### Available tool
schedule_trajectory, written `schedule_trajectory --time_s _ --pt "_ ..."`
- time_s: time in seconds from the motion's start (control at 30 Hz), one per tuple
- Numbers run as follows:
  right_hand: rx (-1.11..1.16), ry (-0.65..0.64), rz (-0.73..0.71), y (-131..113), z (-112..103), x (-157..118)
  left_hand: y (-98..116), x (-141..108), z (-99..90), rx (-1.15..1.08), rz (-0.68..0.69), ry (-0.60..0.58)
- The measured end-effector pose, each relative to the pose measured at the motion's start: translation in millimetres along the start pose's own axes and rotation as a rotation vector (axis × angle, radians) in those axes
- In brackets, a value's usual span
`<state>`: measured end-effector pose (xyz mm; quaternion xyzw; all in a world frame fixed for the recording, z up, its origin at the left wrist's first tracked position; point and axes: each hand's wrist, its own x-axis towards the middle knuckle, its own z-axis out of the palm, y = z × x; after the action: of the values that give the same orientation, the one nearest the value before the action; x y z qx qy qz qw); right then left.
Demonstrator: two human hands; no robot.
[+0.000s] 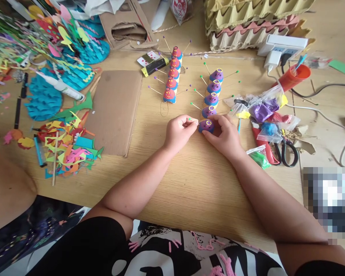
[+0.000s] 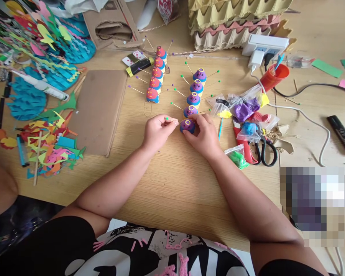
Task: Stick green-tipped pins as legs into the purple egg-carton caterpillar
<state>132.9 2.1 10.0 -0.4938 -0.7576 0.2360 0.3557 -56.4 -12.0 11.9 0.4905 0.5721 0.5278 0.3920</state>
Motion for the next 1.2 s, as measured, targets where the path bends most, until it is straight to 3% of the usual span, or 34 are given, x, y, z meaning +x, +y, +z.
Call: schedule_trajectory --time_s 1.2 --pt "-0.003 -0.019 0.019 2.8 2.3 2.1 0.9 -3.1 2.3 0.053 0.017 0.001"
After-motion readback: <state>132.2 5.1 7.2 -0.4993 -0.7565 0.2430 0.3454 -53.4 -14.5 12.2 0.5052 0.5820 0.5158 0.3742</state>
